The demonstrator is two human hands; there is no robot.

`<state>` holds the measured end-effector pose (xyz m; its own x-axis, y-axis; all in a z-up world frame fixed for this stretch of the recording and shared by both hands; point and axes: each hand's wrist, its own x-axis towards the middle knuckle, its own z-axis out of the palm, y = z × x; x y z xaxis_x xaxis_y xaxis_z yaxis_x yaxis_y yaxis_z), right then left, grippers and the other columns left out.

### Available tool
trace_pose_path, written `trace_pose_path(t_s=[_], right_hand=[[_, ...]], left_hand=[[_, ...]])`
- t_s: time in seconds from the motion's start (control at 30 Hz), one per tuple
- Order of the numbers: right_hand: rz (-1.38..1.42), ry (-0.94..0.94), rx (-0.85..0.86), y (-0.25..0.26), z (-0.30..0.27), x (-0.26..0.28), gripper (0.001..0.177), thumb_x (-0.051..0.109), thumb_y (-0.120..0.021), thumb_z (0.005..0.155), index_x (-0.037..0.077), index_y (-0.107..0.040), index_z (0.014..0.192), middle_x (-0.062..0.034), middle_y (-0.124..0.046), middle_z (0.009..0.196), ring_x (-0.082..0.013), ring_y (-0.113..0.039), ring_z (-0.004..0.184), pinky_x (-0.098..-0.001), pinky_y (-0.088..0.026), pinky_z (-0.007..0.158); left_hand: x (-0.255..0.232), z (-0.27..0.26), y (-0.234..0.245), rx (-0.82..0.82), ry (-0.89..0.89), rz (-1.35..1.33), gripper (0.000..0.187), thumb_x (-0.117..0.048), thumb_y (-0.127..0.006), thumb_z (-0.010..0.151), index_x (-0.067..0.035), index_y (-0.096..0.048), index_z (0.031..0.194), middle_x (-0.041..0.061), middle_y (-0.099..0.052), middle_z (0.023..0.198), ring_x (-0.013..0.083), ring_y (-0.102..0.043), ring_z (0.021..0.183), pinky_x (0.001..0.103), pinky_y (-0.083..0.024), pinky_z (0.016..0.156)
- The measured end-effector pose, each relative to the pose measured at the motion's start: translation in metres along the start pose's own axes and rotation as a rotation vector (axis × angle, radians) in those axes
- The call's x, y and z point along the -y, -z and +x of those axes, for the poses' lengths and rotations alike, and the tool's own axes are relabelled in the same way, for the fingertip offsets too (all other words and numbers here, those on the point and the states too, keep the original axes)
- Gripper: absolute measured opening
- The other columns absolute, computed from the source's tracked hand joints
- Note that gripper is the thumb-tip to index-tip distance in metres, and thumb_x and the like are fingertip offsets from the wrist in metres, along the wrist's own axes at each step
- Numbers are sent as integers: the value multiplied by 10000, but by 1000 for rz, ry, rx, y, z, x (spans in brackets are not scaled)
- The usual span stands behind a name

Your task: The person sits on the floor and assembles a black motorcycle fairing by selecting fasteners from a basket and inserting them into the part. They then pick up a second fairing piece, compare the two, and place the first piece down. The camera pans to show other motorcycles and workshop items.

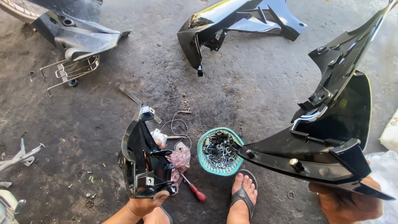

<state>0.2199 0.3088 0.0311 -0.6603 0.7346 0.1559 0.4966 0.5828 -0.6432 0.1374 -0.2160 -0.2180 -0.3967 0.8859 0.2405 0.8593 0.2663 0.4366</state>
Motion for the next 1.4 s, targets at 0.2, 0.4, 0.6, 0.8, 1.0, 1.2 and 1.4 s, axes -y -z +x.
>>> trace_pose_path(t_s=[0.2,0.4,0.6,0.8,1.0,1.2,1.4], right_hand=[[-328,-567,482,-208,-124,-115,645,569,-246,1001,152,-420,1461,-26,-429,1488,-190,-385,1376,-366,-255,1147],[-525,-832,687,-280,-153,-168,786,659,-114,1021,186,-378,1591,12,-361,1655,-187,-318,1522,-379,-206,1233],[-507,-830,660,-283,-158,-173,780,656,-118,1022,180,-381,1581,3,-361,1646,-192,-307,1515,-387,-201,1222],[-527,-798,660,-284,-160,-176,781,651,-128,1034,169,-407,1581,5,-397,1639,-188,-342,1503,-380,-238,1210],[-550,-805,654,-287,-156,-176,775,648,-126,1036,167,-412,1573,6,-403,1632,-186,-340,1504,-384,-239,1207],[-504,-670,510,-283,-162,-180,577,524,-370,1101,92,-557,1435,-76,-575,1454,-265,-478,1354,-451,-336,1106],[-235,-261,469,-167,-109,-177,460,482,-514,1005,148,-585,1314,-19,-612,1326,-188,-513,1236,-400,-350,1064]], left_hand=[[47,119,35,5,-51,52,156,-305,-747,909,-255,-728,1056,-26,-722,899,240,-688,788,431,-545,672],[35,137,46,39,28,128,117,-350,-759,880,-267,-739,960,-13,-719,842,262,-683,739,446,-542,630],[32,147,54,11,-14,110,131,-343,-747,879,-251,-725,969,-2,-715,873,267,-686,774,442,-550,673],[34,142,55,31,-15,86,106,-314,-752,887,-259,-740,977,-29,-721,870,244,-689,752,430,-546,652],[13,162,71,-76,79,-9,237,-321,-782,859,-219,-673,1044,1,-653,956,241,-627,841,417,-496,716],[2,292,150,-253,248,-469,731,-333,-860,839,-62,-461,1389,84,-536,1377,227,-516,1280,404,-408,1086],[-24,340,171,-459,307,-623,1066,-443,-905,715,-2,-407,1548,111,-510,1549,238,-504,1474,390,-381,1280]])
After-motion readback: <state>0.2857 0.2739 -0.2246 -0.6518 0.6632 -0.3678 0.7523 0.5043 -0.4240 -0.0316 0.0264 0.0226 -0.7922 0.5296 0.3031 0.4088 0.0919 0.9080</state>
